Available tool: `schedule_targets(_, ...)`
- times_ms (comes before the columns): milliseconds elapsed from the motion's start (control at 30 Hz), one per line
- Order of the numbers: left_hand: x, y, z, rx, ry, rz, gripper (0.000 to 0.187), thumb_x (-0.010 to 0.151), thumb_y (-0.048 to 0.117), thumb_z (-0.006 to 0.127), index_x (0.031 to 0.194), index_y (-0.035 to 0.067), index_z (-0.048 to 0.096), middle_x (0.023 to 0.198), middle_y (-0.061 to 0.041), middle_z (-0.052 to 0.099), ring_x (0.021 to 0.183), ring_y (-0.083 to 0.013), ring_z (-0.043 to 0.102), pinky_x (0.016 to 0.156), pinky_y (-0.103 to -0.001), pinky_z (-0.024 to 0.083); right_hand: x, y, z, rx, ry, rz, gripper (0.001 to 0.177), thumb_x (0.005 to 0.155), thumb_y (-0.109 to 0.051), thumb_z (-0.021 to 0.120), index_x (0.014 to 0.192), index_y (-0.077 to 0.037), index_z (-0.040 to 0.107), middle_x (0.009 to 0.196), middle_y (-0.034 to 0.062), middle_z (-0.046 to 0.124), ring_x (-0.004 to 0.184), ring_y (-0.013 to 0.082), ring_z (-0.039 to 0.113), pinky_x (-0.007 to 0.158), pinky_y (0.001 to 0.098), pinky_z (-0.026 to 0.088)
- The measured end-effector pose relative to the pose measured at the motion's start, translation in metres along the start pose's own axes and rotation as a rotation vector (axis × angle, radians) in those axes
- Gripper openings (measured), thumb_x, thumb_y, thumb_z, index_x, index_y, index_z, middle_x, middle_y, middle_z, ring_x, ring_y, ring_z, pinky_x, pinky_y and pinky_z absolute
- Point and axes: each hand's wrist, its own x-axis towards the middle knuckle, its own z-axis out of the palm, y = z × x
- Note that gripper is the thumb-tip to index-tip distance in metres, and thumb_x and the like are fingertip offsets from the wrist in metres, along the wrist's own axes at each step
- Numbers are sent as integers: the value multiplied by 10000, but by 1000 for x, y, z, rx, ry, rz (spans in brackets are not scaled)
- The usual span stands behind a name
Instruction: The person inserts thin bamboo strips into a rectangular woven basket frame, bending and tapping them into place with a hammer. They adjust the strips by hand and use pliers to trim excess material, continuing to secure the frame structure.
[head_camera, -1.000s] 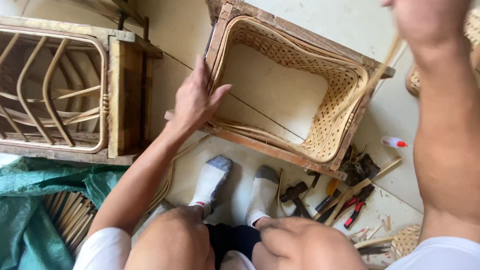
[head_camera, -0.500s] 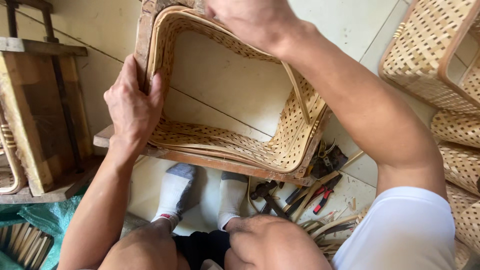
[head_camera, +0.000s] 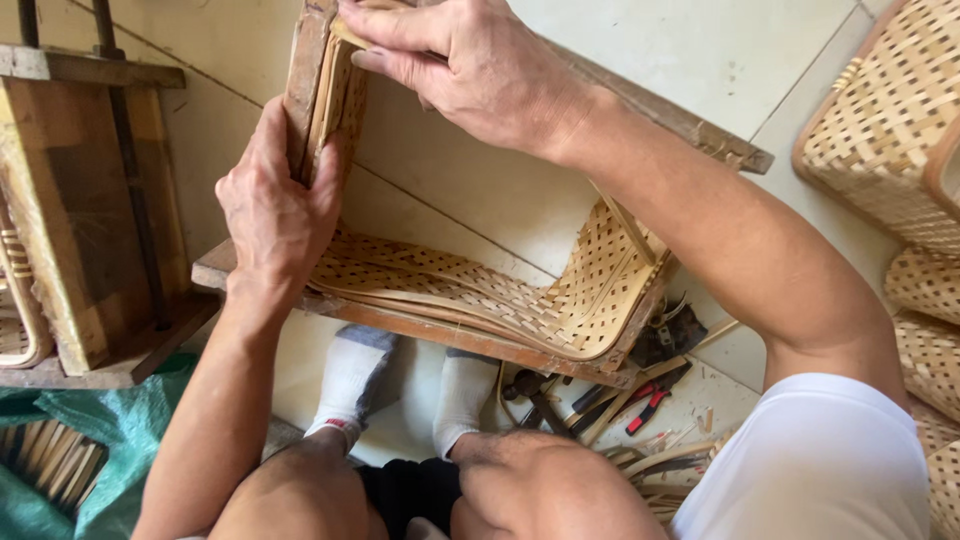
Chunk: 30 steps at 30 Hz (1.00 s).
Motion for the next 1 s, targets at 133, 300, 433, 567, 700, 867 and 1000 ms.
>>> schedule_targets(133,3,8,-1,-87,-14,-87,406,1024,121,728,1382,44,551,1027,-193,748,866,-343,760,789,-439,624,12,-16,-8,130,-175,317,256,1117,-163,651,1333,-37,708,1085,120,789,737,155,716,675,285,605)
schedule_targets(300,1,-6,13,-27,80,37,655,1036,96,709,1578,46,344,1453,-244,577,1169,-372,700,969,-405,612,22,-22,-8,151,-293,603,296,1069,-234,641,1331,-112,702,892,66,787,526,137,647,497,288,569)
schedule_targets(433,-1,-15,20,15,70,142,814,1009,90,686,1662,111,201,1648,-168,408,1410,-378,584,1154,-422,538,13,-16,1,158,-372,660,310,1039,-288,659,1309,-144,708,1019,87,777,737,191,708,678,335,592)
schedule_targets(567,-1,-11,12,37,27,166,700,1063,84,664,1650,160,289,1676,-134,379,1447,-330,556,1193,-412,505,10,-20,10,167,-356,522,326,1016,-296,682,1282,-112,722,1179,110,762,1007,202,757,922,346,590)
schedule_targets(700,5,-2,3,64,17,218,556,1053,50,656,1567,164,473,1620,-100,462,1422,-311,564,1190,-403,495,17,-26,11,151,-449,604,348,996,-289,669,1295,-115,706,1152,135,756,984,217,761,894,345,586)
schedule_targets(867,3,-4,3,114,32,283,554,991,17,672,1517,128,537,1575,-97,508,1428,-324,551,1217,-410,461,17,-18,16,174,-531,689,352,978,-301,668,1287,-136,701,1135,132,754,953,218,761,886,346,572)
schedule_targets(1000,-2,-2,1,118,17,282,593,971,-11,673,1532,108,521,1588,-99,500,1441,-317,543,1243,-408,453,11,-9,24,252,-538,676,341,970,-311,665,1261,-143,720,1152,108,760,977,210,758,906,342,565)
